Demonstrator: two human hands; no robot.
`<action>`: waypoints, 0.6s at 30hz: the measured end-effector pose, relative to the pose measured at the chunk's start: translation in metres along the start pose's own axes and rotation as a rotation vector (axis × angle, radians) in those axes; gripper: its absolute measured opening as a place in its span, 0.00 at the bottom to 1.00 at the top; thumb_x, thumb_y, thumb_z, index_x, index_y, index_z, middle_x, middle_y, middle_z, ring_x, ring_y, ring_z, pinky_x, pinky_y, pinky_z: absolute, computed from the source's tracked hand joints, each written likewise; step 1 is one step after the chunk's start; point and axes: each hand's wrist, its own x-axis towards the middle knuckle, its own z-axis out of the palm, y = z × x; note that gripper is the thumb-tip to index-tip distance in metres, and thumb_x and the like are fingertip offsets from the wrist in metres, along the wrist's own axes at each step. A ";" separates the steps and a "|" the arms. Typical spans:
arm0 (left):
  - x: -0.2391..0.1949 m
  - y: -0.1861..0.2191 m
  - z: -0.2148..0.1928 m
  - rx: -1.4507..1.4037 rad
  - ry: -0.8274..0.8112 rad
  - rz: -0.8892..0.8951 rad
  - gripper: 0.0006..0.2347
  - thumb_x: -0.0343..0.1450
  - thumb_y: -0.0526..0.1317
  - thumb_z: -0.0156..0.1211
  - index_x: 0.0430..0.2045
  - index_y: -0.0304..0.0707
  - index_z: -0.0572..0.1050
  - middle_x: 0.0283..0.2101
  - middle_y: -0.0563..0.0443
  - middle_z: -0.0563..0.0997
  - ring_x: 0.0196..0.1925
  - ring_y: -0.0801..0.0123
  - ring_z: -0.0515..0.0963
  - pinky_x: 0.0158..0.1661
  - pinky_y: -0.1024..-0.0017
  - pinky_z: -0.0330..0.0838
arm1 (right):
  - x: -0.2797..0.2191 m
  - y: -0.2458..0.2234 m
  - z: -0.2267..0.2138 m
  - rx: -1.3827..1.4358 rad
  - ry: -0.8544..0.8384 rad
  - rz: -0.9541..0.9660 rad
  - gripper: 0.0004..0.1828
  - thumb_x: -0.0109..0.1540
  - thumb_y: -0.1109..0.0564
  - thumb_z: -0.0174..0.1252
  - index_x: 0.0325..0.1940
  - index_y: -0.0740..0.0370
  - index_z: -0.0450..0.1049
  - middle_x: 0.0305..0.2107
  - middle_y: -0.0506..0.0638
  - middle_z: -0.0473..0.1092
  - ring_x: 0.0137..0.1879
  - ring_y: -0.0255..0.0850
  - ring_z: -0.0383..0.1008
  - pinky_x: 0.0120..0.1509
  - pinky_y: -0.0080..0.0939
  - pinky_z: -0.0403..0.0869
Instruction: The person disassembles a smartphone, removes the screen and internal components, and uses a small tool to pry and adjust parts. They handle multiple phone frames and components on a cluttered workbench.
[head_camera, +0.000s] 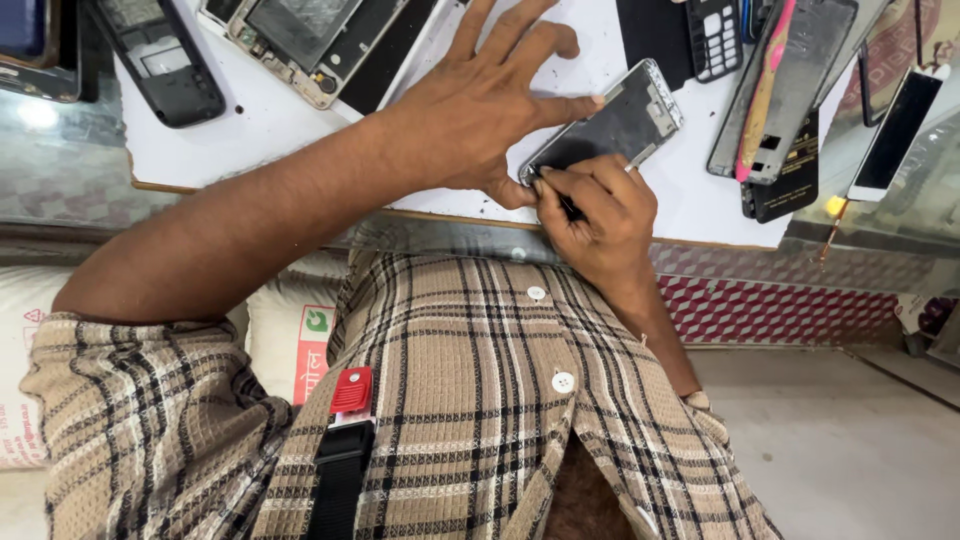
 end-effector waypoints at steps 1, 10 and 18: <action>0.001 0.000 0.000 -0.006 0.003 -0.010 0.45 0.46 0.61 0.81 0.63 0.53 0.77 0.66 0.39 0.63 0.76 0.41 0.45 0.70 0.33 0.33 | 0.001 0.000 0.001 0.011 -0.008 0.009 0.07 0.60 0.64 0.71 0.41 0.65 0.80 0.33 0.52 0.73 0.37 0.44 0.74 0.40 0.42 0.71; 0.000 -0.001 0.001 -0.002 0.001 0.008 0.45 0.47 0.60 0.82 0.62 0.51 0.77 0.64 0.38 0.63 0.73 0.41 0.49 0.67 0.32 0.40 | 0.002 0.009 0.002 0.140 -0.057 0.109 0.07 0.60 0.64 0.72 0.40 0.65 0.81 0.34 0.51 0.73 0.34 0.36 0.74 0.36 0.35 0.71; -0.001 0.000 -0.003 0.024 0.022 0.021 0.45 0.47 0.62 0.81 0.62 0.51 0.77 0.62 0.41 0.63 0.71 0.44 0.53 0.66 0.37 0.47 | 0.003 0.011 0.003 0.140 -0.057 0.088 0.07 0.60 0.65 0.73 0.39 0.65 0.81 0.32 0.51 0.73 0.31 0.34 0.71 0.33 0.34 0.68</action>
